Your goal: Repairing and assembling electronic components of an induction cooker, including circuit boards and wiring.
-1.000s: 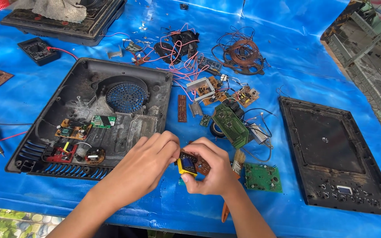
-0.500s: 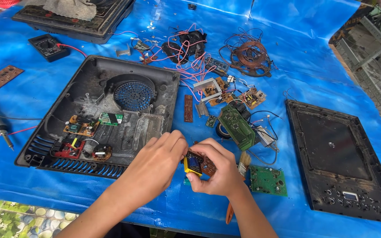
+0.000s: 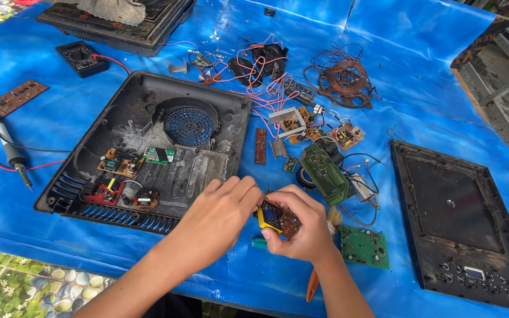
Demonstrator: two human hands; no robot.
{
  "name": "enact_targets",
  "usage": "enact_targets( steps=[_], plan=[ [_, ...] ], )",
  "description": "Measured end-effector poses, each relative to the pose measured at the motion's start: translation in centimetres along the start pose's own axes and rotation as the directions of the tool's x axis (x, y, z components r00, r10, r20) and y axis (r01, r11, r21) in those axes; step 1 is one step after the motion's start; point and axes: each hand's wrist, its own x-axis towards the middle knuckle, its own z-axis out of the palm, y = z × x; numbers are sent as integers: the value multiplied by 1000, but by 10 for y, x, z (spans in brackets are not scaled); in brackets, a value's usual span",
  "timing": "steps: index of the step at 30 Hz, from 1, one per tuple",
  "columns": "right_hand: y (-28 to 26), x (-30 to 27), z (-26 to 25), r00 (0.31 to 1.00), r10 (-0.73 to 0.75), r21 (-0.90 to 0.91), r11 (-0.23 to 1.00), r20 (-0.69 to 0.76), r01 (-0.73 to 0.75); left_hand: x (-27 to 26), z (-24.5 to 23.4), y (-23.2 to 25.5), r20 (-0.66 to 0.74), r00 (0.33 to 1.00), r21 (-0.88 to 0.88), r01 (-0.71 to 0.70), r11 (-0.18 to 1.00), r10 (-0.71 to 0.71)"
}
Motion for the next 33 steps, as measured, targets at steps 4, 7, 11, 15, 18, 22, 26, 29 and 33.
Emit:
enact_targets(
  steps=[4, 7, 11, 15, 18, 22, 26, 29, 33],
  plan=[
    [-2, 1, 1, 1000, -9, -8, 1000, 13, 9, 2, -1, -3, 73, 997, -124, 31, 992, -22],
    [0, 1, 3, 999, -28, 2, 1000, 20, 28, 2, 2, -3, 80, 996, -102, 40, 994, -31],
    [0, 0, 3, 999, -31, -2, 1000, 12, 31, 2, 1, -1, 73, 996, -110, 56, 992, -48],
    [2, 5, 7, 995, -51, -33, 998, -86, 48, 10, -14, 1, 44, 998, -178, 42, 983, -34],
    [7, 5, 7, 995, -61, -31, 998, -83, 59, 13, -13, 0, 72, 997, -195, 47, 980, -33],
    [8, 6, 7, 994, -66, -30, 998, -89, 64, 13, -14, -1, 56, 998, -184, 41, 982, -31],
    [7, 6, 5, 994, -59, -26, 998, -88, 57, 13, -16, 1, 52, 998, -166, 34, 986, -26],
    [5, 6, 5, 995, -51, -25, 998, -90, 49, 12, -18, 2, 41, 999, -133, 19, 991, -14],
    [9, 3, 4, 992, -35, 0, 999, -118, 36, 11, -21, 6, 19, 1000, -121, -1, 993, 3]
  ],
)
